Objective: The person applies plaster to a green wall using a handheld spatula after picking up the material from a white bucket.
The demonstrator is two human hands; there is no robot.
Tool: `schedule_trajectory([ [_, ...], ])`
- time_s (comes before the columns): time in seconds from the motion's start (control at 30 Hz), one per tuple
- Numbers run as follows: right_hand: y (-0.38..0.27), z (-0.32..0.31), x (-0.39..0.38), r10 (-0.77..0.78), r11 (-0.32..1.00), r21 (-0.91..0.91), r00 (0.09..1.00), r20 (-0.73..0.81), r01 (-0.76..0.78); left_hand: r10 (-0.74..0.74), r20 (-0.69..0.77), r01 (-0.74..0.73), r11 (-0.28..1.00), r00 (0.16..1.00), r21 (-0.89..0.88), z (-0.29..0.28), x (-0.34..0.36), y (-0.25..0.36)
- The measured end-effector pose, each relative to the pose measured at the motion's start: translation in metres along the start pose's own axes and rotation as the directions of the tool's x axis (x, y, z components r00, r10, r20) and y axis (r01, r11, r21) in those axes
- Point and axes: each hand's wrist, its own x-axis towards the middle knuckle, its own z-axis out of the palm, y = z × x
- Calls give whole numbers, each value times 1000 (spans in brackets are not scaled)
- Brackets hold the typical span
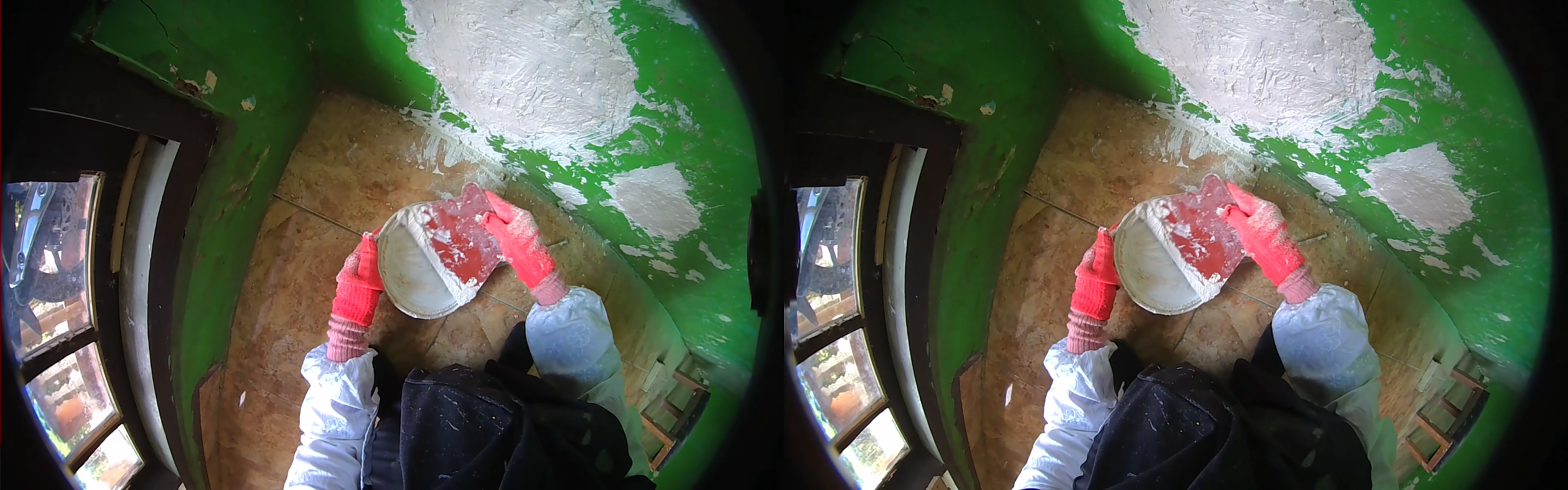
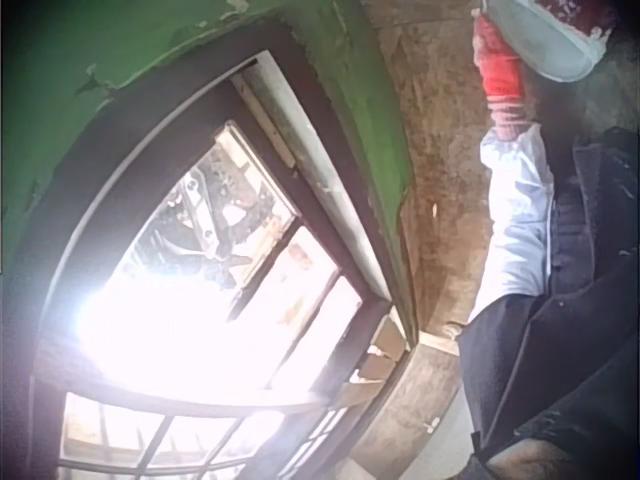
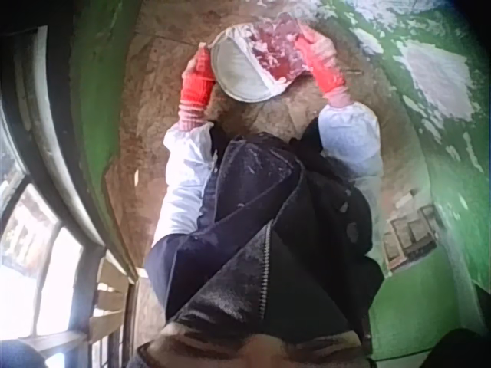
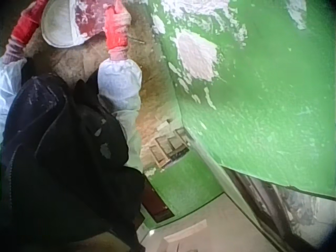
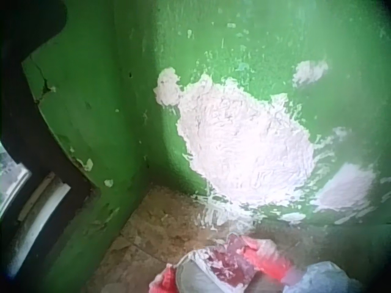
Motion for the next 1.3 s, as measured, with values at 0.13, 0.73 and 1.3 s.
schedule_trajectory([
  [0.13, -7, 5, -3, -2, 997, -77, 990, 139, 13, -101, -12, 101, 994, 995, 34, -1, -4, 13],
  [0.73, -13, -1, -4, -166, 952, -242, 981, 105, 187, 249, 165, -277, 946, 954, 171, -20, 6, -3],
  [1.3, -7, -19, -1, 153, 980, 104, 975, 158, -171, 72, 337, -167, 950, 939, 265, -25, 35, 14],
])
